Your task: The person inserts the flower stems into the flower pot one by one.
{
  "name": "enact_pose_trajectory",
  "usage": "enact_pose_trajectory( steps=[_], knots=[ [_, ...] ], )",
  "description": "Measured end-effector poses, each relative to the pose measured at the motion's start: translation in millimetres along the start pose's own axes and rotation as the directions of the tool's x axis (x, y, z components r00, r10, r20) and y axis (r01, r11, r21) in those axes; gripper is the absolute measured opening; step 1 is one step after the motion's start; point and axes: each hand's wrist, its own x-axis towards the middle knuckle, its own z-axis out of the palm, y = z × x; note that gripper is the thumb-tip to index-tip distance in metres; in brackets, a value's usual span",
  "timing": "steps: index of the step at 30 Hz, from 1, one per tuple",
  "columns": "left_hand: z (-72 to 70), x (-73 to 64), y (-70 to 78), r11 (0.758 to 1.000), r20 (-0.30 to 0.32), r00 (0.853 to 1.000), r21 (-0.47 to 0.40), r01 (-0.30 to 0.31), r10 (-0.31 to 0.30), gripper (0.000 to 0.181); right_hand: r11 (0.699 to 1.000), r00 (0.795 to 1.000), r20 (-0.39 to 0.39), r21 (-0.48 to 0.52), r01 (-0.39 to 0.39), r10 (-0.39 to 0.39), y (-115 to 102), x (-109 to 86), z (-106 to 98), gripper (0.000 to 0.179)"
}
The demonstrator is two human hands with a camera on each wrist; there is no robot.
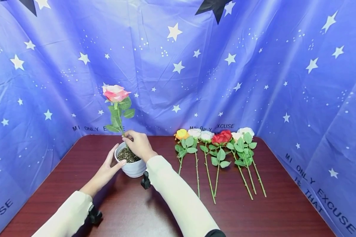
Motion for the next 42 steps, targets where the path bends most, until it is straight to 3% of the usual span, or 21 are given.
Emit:
enact_pose_trajectory(
  steps=[18, 32, 42],
  knots=[
    [0.5, -1.0, 1.8, 1.000, 0.000, 1.000, 0.013, 0.000, 0.000, 0.084, 0.995, 0.995, 0.046, -0.027, -0.091, 0.092, 0.6, 1.4, -0.1, 0.011],
    [-0.6, -1.5, 0.7, 1.000, -0.005, 1.000, 0.014, 0.011, -0.011, 0.084, 0.994, 0.994, 0.075, -0.087, -0.069, 0.076, -0.6, 1.2, 1.9, 0.010],
    [-1.0, -0.3, 0.3, 1.000, 0.002, 1.000, 0.027, 0.011, -0.011, 0.083, 0.991, 0.990, 0.096, -0.090, -0.095, 0.104, -2.4, 0.8, 0.1, 0.013]
  ],
)
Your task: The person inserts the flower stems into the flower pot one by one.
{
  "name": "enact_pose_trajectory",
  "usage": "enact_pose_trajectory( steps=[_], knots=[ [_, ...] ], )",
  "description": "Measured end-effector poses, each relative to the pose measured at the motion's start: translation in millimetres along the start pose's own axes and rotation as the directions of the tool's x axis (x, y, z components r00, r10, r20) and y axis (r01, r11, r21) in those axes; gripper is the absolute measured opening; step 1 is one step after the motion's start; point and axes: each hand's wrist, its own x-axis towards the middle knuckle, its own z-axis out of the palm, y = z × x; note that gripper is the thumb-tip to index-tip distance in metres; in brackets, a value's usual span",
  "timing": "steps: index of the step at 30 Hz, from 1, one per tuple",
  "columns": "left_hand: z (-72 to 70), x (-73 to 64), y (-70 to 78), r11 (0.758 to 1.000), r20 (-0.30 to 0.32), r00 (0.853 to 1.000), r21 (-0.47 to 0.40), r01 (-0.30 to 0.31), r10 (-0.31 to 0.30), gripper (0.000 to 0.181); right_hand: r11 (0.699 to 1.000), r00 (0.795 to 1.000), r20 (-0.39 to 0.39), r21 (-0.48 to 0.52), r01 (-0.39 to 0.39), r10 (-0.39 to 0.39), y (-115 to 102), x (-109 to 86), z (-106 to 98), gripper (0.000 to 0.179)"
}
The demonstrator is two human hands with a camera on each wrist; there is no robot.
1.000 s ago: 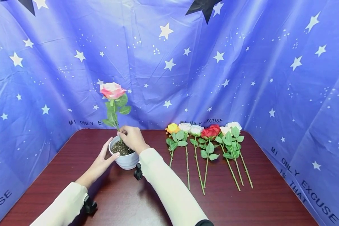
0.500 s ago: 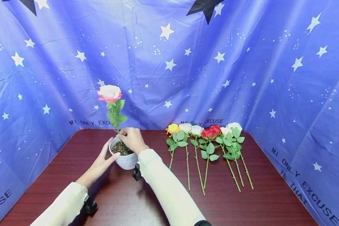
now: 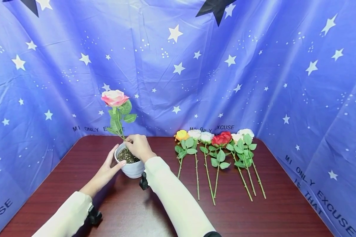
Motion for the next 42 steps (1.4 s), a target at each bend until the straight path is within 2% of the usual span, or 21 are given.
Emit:
enact_pose_trajectory(
  steps=[7, 15, 26, 36, 42],
  knots=[
    [0.2, -0.6, 1.8, 1.000, -0.003, 1.000, -0.015, -0.010, 0.010, 0.083, 1.000, 1.000, -0.015, 0.001, -0.007, 0.007, 0, 0.0, 2, 0.014],
    [-0.3, -1.4, 2.6, 1.000, -0.006, 1.000, -0.014, -0.008, 0.008, 0.083, 1.000, 0.999, -0.023, 0.009, 0.030, -0.030, 0, -1.4, 3, 0.015],
    [0.7, 0.3, 0.7, 1.000, 0.000, 1.000, -0.002, -0.017, 0.017, 0.083, 0.994, 0.998, -0.060, 0.106, 0.028, -0.022, 3, -3.3, 3, 0.023],
    [2.6, -0.2, 1.9, 1.000, -0.003, 1.000, -0.024, -0.014, 0.014, 0.083, 0.984, 0.998, -0.059, 0.177, 0.005, 0.006, 3, -5.0, -15, 0.025],
    [1.8, 0.0, 0.2, 0.999, -0.004, 1.000, -0.029, -0.016, 0.015, 0.083, 0.984, 0.999, -0.043, 0.177, 0.014, -0.006, 6, -8.2, -30, 0.025]
  ],
)
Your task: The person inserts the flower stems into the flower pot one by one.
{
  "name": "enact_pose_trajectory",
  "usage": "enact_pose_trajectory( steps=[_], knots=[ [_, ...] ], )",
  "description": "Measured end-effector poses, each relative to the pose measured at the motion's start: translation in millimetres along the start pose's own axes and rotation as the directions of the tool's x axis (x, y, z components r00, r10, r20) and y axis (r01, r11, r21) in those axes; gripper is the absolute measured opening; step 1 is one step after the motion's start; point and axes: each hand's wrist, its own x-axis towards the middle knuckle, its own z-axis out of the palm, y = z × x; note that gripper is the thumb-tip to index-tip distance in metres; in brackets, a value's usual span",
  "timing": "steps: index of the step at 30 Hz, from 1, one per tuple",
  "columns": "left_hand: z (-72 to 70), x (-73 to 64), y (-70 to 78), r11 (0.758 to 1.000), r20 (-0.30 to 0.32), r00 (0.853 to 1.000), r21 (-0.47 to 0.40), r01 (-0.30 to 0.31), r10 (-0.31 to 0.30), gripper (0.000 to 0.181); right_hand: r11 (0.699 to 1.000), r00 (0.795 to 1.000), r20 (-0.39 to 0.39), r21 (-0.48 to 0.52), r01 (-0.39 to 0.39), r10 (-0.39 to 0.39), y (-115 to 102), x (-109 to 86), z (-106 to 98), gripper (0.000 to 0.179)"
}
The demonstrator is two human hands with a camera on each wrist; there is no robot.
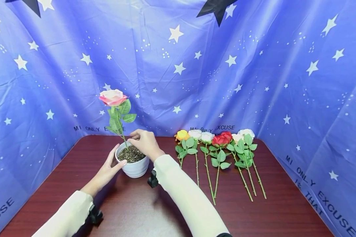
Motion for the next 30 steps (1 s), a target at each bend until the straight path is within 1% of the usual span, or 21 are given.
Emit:
enact_pose_trajectory(
  steps=[7, 14, 21, 30],
  knots=[
    [0.0, -0.1, 0.0, 1.000, 0.002, 1.000, 0.018, 0.001, -0.001, 0.082, 1.000, 1.000, 0.012, -0.016, -0.005, 0.005, 7, -5.4, -16, 0.025],
    [1.4, -0.9, 2.0, 1.000, -0.007, 1.000, 0.019, 0.021, -0.020, 0.082, 1.000, 0.999, 0.032, -0.027, -0.002, 0.003, 16, -15.5, -37, 0.026],
    [1.3, 1.1, 3.2, 1.000, -0.007, 1.000, 0.023, 0.016, -0.016, 0.083, 0.999, 0.999, 0.035, -0.034, -0.027, 0.028, 36, -28.4, -55, 0.025],
    [0.3, -0.4, 1.9, 1.000, -0.011, 1.000, 0.017, 0.014, -0.014, 0.083, 0.995, 0.995, 0.038, -0.057, -0.087, 0.090, 67, -44.9, -74, 0.022]
  ],
)
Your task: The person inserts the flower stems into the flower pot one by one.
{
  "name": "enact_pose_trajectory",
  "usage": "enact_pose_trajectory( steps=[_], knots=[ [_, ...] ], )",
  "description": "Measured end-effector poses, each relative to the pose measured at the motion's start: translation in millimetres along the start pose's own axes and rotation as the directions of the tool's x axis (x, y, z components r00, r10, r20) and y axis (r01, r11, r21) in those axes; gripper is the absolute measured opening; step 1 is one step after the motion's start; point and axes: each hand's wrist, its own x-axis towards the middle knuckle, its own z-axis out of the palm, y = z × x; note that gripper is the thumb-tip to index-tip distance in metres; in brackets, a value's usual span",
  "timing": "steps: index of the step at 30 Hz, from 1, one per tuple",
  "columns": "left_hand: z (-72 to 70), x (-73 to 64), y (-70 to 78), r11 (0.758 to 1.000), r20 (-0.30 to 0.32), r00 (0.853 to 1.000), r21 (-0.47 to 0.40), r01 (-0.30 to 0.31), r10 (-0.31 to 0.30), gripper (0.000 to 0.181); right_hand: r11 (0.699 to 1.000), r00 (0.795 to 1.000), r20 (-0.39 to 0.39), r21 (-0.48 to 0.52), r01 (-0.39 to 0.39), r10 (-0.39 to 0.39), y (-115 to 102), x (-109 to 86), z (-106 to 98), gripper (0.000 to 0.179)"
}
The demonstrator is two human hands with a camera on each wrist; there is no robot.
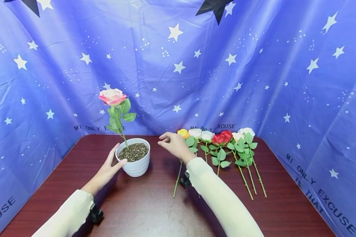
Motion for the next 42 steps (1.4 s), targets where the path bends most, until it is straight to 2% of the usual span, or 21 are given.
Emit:
enact_pose_trajectory(
  steps=[15, 19, 29, 37, 42],
  knots=[
    [-0.1, -0.3, -1.6, 1.000, 0.003, 1.000, 0.006, -0.007, 0.007, 0.082, 0.995, 0.997, 0.024, -0.057, -0.076, 0.078, 38, -37.1, -25, 0.022],
    [-0.2, -0.4, -1.8, 1.000, 0.005, 1.000, 0.011, -0.011, 0.011, 0.082, 0.991, 0.990, 0.040, -0.019, -0.132, 0.132, 47, -46.6, -26, 0.024],
    [-0.4, -0.2, -0.5, 1.000, -0.001, 1.000, 0.022, -0.017, 0.017, 0.082, 0.953, 0.947, 0.110, 0.005, -0.303, 0.301, 61, -66.5, -15, 0.028],
    [0.6, -0.1, 0.8, 1.000, -0.003, 1.000, 0.015, -0.004, 0.004, 0.083, 0.917, 0.907, 0.133, -0.078, -0.392, 0.399, 62, -74.8, -3, 0.025],
    [0.7, -0.5, 0.8, 1.000, -0.006, 1.000, 0.015, -0.001, 0.001, 0.083, 0.901, 0.893, 0.127, -0.120, -0.417, 0.431, 61, -75.4, 2, 0.022]
  ],
)
